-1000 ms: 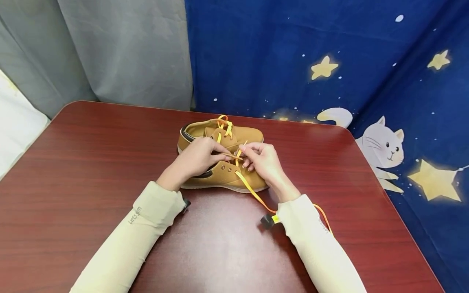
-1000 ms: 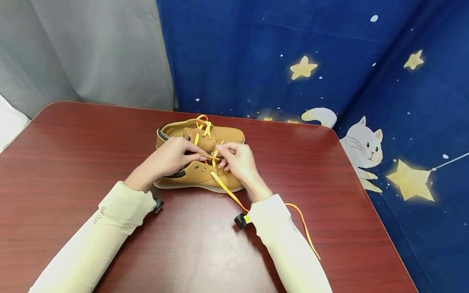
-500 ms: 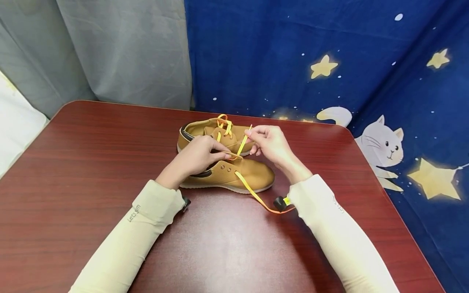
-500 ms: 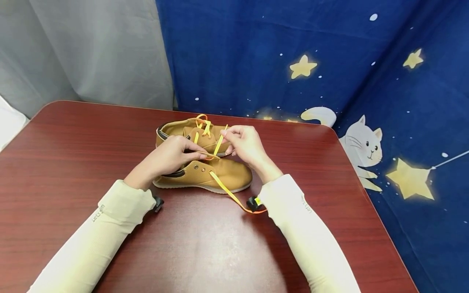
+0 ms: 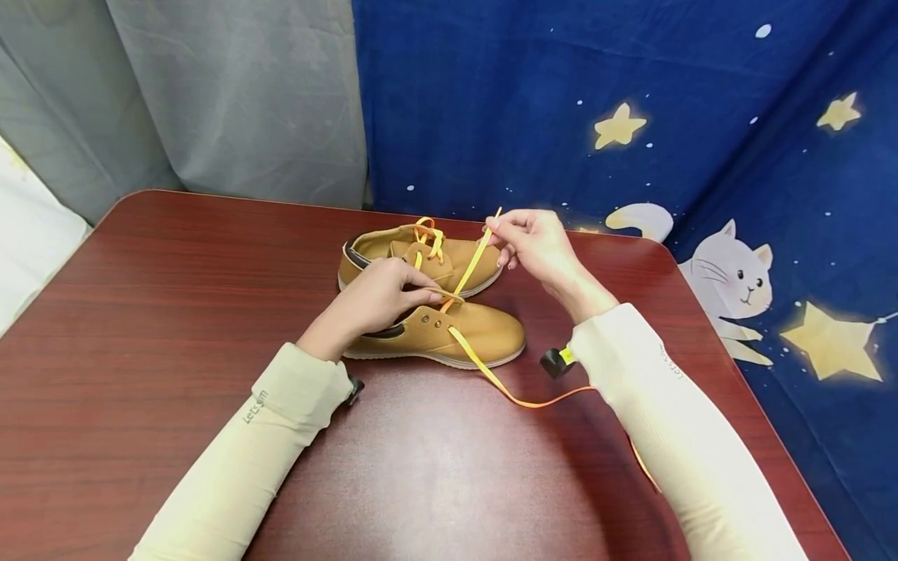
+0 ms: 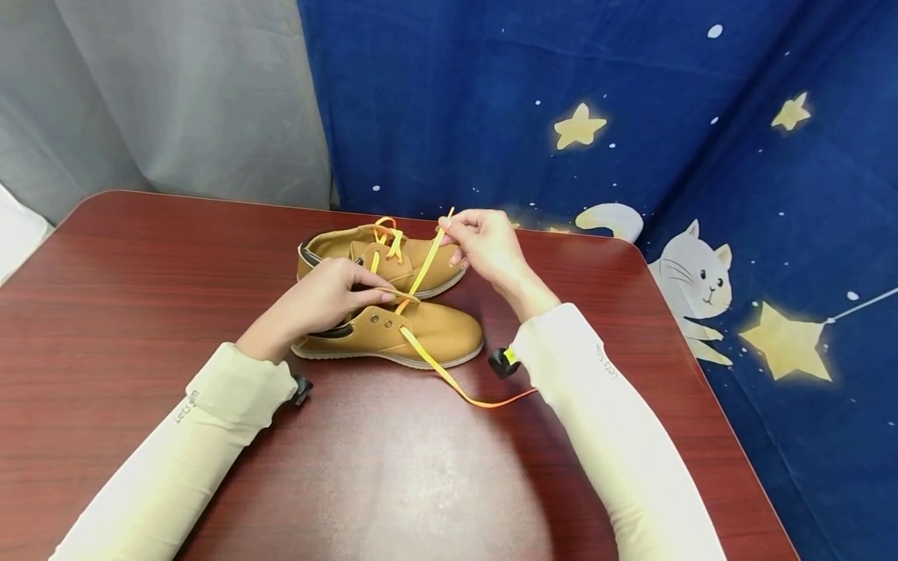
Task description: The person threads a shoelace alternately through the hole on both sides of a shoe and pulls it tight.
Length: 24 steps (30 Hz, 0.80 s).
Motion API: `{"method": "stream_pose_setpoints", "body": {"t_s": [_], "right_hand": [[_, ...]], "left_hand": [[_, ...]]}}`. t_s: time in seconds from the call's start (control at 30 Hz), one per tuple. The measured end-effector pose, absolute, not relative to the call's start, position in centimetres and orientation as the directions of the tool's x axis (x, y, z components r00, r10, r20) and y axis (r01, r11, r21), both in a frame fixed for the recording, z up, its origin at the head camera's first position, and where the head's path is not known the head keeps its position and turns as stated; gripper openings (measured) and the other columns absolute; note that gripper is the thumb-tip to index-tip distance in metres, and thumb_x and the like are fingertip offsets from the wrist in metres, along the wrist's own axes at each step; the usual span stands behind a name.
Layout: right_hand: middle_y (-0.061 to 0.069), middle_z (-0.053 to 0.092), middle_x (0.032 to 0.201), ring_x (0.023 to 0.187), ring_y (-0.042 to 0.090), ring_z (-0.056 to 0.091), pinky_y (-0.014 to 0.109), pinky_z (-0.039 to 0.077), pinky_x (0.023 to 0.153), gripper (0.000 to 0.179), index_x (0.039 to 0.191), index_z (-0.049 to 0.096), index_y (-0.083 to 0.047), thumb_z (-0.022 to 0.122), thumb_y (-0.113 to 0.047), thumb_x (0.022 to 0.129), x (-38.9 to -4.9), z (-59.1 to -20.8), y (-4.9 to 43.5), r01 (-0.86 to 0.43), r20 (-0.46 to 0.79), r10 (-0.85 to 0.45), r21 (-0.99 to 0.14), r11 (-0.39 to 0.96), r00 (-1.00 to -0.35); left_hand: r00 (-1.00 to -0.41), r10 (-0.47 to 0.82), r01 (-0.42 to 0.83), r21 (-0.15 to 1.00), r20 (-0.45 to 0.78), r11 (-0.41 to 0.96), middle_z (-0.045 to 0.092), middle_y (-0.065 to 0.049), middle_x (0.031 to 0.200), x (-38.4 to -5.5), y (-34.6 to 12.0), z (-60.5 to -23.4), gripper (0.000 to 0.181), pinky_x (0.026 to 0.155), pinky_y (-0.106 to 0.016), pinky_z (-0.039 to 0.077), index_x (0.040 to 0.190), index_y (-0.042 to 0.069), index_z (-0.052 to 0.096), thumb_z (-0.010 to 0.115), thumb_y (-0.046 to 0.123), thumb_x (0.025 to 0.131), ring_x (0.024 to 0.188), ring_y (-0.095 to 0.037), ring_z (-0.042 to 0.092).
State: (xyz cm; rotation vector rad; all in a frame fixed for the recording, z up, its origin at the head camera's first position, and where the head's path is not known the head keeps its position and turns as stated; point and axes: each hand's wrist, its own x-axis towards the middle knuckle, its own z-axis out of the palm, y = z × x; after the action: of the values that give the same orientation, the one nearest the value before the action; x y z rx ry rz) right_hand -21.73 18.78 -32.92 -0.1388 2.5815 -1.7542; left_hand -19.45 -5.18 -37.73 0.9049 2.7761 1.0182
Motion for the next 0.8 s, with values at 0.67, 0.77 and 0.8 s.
{"method": "stream_pose_setpoints", "body": {"t_s": [0.67, 0.77, 0.8], "right_hand": [[-0.006, 0.07, 0.074, 0.052, 0.01, 0.063, 0.02, 0.05, 0.053, 0.023, 0.102, 0.073, -0.002, 0.065, -0.024, 0.1, -23.5, -28.7, 18.7, -0.08, 0.048, -0.078, -0.879, 0.47, -0.996], [-0.005, 0.07, 0.075, 0.053, 0.011, 0.063, 0.02, 0.05, 0.053, 0.023, 0.102, 0.074, -0.004, 0.065, -0.025, 0.099, -23.6, -28.3, 18.8, -0.068, 0.043, -0.064, -0.881, 0.468, -0.997], [-0.005, 0.071, 0.075, 0.053, 0.011, 0.062, 0.02, 0.05, 0.053, 0.023, 0.102, 0.074, -0.004, 0.065, -0.025, 0.099, -23.6, -28.2, 18.9, -0.063, 0.041, -0.058, -0.881, 0.468, -0.997]], "left_hand": [[-0.833, 0.533, 0.507, 0.585, 0.145, 0.633, 0.08, 0.005, 0.094, -19.5, -5.2, -37.7, 0.014, 0.076, -0.031, 0.045, 0.098, 0.022, 0.083, 0.071, 0.029, 0.095, 0.082, -0.013, 0.062], [-0.836, 0.532, 0.502, 0.582, 0.136, 0.64, 0.079, 0.005, 0.093, -19.5, -5.2, -37.7, 0.015, 0.075, -0.031, 0.044, 0.099, 0.022, 0.083, 0.07, 0.03, 0.095, 0.08, -0.013, 0.06], [-0.837, 0.531, 0.5, 0.581, 0.134, 0.642, 0.079, 0.005, 0.093, -19.5, -5.2, -37.7, 0.015, 0.075, -0.031, 0.044, 0.099, 0.022, 0.083, 0.07, 0.03, 0.096, 0.079, -0.013, 0.059]]}}
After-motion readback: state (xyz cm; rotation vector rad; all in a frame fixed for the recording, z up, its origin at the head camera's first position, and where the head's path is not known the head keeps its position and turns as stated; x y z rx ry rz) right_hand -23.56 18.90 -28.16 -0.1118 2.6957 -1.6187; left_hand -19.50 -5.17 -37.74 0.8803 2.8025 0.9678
